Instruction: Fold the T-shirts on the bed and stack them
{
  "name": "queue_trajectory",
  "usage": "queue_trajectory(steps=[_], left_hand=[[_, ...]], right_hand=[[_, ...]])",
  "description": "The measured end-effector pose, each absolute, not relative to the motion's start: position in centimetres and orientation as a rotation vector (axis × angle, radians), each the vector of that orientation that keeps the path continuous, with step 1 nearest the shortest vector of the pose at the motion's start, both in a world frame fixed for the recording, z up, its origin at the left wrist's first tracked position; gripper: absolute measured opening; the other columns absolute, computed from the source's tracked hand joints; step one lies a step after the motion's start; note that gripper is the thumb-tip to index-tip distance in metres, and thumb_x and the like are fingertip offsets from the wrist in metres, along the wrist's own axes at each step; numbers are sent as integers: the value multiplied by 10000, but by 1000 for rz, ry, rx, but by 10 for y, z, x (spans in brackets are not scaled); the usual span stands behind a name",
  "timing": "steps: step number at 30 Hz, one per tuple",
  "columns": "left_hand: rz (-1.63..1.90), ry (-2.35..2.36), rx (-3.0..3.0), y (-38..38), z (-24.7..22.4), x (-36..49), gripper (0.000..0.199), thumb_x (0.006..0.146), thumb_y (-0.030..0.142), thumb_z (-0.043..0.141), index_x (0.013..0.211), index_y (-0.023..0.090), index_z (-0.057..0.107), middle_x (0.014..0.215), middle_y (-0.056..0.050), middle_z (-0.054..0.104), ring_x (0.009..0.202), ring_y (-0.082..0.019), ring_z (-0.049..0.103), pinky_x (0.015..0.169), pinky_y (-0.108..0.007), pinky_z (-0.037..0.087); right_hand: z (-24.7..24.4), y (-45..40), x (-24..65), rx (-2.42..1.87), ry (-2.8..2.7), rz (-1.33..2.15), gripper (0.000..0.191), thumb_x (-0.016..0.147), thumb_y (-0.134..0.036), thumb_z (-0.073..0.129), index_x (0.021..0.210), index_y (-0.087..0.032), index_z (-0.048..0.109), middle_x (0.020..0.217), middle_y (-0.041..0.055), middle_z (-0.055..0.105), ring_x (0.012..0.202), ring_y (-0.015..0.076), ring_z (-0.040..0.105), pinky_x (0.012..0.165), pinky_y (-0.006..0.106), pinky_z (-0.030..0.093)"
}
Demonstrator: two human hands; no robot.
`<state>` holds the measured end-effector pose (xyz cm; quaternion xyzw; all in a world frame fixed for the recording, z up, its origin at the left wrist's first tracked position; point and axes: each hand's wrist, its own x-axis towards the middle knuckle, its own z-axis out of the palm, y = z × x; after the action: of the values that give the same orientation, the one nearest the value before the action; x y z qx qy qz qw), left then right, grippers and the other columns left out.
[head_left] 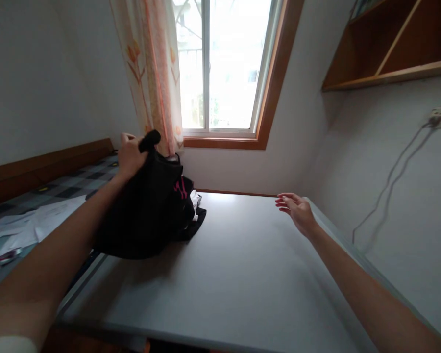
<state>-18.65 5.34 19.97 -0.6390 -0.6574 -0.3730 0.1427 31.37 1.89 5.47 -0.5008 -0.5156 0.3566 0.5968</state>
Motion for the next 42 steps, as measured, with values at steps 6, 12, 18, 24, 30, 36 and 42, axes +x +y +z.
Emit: queue_trajectory(steps=[6,12,18,24,30,36,42], left_hand=[[-455,-2314,-1957,66,125,-175,482,977,391,367,1388,213,543,1368,-143,531,1205,-316,559,1014,-432,436],[-243,-2316,-1962,71,93,-158,1124,695,887,420,1552,177,260,1496,-245,379,1325,-442,415,1037,-528,388],[-182,-2281,-1926,74,86,-154,1141,676,890,439,1552,182,257,1497,-250,373,1330,-445,389,1031,-546,380],[-375,-1989,-1870,64,92,-132,820,806,711,519,1431,181,481,1489,-220,411,1403,-477,253,1102,-695,154],[-585,-1404,-2142,32,83,-41,407,927,483,488,1211,239,648,1343,-136,582,1389,-376,343,1156,-650,147],[-486,-1263,-2633,8,10,42,525,933,574,446,1299,225,587,1363,-119,578,1366,-326,412,1149,-515,290],[-421,-1469,-2807,12,-37,53,689,939,659,311,1474,239,421,1548,-136,390,1436,-340,324,1156,-532,265]], right_hand=[[43,23,313,-1231,-1261,936,387,644,-508,755,839,-187,659,821,57,680,734,166,652,652,295,519],[29,31,306,-1246,-1245,987,375,658,-492,744,849,-181,653,833,70,692,731,168,658,656,291,519],[-1,37,304,-1304,-1287,997,351,672,-487,706,833,-179,659,816,83,719,706,171,665,639,291,512],[-25,40,326,-1377,-1285,803,315,682,-470,643,802,-179,655,753,78,710,679,181,658,597,289,497],[-42,37,338,-1469,-1378,545,328,758,-451,503,846,-174,654,772,93,701,696,202,643,658,335,512],[-48,27,346,-1623,-1673,94,326,847,-367,416,891,-186,683,960,121,679,926,245,615,901,397,478],[-47,19,335,-1927,-1821,-147,460,922,-439,433,1255,-204,645,1367,135,551,1228,290,495,1013,449,404]])
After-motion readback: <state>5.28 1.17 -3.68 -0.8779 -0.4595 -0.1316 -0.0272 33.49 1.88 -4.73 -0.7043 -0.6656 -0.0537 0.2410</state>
